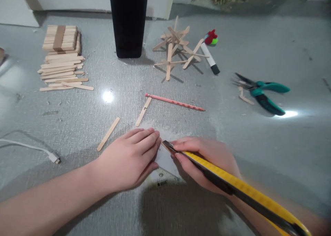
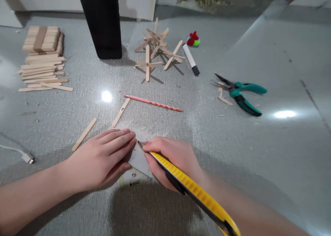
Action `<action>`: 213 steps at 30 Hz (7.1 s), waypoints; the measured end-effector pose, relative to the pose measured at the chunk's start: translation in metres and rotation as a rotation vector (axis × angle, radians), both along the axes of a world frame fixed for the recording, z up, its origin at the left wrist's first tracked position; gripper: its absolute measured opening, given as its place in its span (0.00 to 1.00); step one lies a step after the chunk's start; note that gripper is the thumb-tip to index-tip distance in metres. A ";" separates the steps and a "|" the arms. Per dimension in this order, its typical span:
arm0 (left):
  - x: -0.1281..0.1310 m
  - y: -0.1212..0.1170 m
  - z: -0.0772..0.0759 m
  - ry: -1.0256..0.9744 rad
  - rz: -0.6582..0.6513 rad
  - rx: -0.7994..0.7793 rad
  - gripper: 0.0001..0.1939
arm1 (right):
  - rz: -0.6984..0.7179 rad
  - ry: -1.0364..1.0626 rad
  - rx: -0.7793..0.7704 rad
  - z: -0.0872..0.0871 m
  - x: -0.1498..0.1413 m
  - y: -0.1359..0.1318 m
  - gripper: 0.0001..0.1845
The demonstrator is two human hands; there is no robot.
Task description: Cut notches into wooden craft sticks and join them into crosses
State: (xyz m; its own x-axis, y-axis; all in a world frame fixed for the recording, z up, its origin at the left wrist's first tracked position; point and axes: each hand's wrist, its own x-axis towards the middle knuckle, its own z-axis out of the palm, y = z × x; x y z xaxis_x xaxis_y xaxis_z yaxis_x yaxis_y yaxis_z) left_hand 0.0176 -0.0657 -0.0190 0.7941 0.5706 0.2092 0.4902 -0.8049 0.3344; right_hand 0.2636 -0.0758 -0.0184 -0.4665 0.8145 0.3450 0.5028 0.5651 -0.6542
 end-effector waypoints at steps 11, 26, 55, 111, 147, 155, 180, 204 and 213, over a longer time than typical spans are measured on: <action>0.001 0.002 0.001 -0.027 -0.006 0.005 0.21 | 0.000 -0.022 -0.004 -0.001 0.002 -0.002 0.10; 0.001 0.001 0.000 -0.032 -0.007 -0.010 0.22 | -0.010 -0.046 0.036 0.000 0.002 -0.003 0.08; 0.003 -0.002 0.003 0.002 0.015 0.023 0.21 | 0.059 -0.022 -0.005 0.008 -0.002 -0.003 0.15; 0.002 -0.001 0.006 0.049 0.011 0.002 0.25 | 0.017 0.043 0.017 0.002 0.003 0.001 0.13; 0.001 0.000 0.006 0.050 -0.007 0.008 0.24 | 0.021 0.023 -0.019 0.003 0.003 -0.001 0.13; 0.001 0.000 0.007 0.037 -0.007 0.015 0.23 | 0.008 0.025 -0.029 0.004 0.002 -0.001 0.12; 0.000 0.001 0.007 0.030 -0.003 -0.025 0.26 | 0.040 0.029 -0.035 -0.001 0.009 0.000 0.12; 0.001 0.001 0.009 0.051 -0.001 0.004 0.23 | -0.018 0.031 -0.054 0.004 0.002 0.000 0.13; 0.001 0.003 0.008 0.058 0.006 0.006 0.23 | 0.005 0.009 -0.062 0.002 0.004 0.000 0.14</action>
